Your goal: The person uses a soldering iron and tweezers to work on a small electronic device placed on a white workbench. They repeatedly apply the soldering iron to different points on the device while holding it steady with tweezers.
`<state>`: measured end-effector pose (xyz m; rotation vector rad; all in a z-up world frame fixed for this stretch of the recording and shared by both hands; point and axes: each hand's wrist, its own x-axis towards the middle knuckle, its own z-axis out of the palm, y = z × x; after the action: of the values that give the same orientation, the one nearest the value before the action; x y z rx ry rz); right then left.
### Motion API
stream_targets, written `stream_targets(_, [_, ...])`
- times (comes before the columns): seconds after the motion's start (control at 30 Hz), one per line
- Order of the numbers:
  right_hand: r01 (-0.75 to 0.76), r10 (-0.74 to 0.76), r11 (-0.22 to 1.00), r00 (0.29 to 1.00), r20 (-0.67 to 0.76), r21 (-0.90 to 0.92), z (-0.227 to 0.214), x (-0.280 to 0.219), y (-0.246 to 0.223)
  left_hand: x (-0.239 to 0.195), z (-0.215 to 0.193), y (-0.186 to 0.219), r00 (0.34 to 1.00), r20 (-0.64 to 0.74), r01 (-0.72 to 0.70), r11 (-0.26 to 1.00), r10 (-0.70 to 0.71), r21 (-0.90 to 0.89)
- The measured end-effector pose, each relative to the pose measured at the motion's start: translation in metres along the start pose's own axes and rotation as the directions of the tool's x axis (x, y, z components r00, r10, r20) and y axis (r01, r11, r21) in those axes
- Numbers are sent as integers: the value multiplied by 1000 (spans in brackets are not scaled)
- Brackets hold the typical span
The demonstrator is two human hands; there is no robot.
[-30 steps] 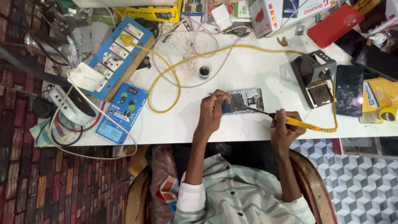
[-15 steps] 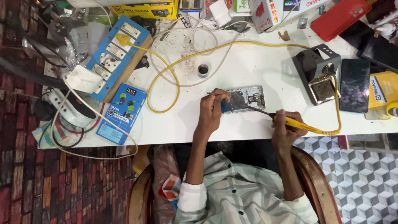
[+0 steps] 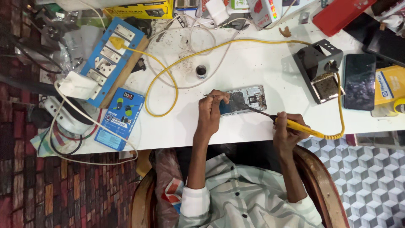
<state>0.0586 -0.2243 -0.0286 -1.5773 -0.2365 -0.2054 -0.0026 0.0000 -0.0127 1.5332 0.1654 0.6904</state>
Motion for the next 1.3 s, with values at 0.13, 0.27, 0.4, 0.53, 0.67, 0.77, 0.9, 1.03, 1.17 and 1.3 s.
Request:
stream_targets(0.13, [73, -70, 990, 997, 32, -125, -2, 1, -3, 1, 1, -2, 1000, 4, -23, 1000, 23, -3])
stream_targets(0.27, [71, -68, 984, 997, 19, -166, 0, 0, -5, 0, -1, -1, 1000, 0, -24, 999, 24, -21])
stream_targets(0.4, [136, -129, 981, 990, 56, -136, -3, 2, -3, 0, 2, -2, 1000, 2, 17, 1000, -17, -21])
stream_targets(0.53, [76, -75, 996, 997, 19, -51, 0, 4, -1, 1, -1, 0, 1000, -1, -6, 1000, 6, -21])
stream_targets(0.67, [72, -69, 991, 997, 30, -115, -1, 5, -1, 1, 1, -1, 999, -2, 37, 999, -37, -2])
stream_targets(0.77, [26, -26, 999, 1000, 2, -40, -1, 2, -4, 2, 0, 0, 1000, -3, 23, 1000, -23, -5])
stream_targets(0.9, [100, -91, 978, 994, 59, -184, -1, 1, -5, 0, 0, 1, 1000, -7, 23, 1000, -23, -13])
stream_targets(1.03, [13, -13, 999, 1000, -6, -34, -2, 5, -3, 1, 1, 2, 1000, -7, -10, 1000, 10, -16])
stream_targets(1.17, [66, -62, 993, 997, 42, -102, -1, 3, -2, 1, 1, 3, 1000, -8, 8, 1000, -8, 9])
stream_targets(1.3, [-17, 17, 1000, 1000, -14, 11, -2, 3, -3, 1, 1, 3, 1000, -15, 25, 999, -25, 29])
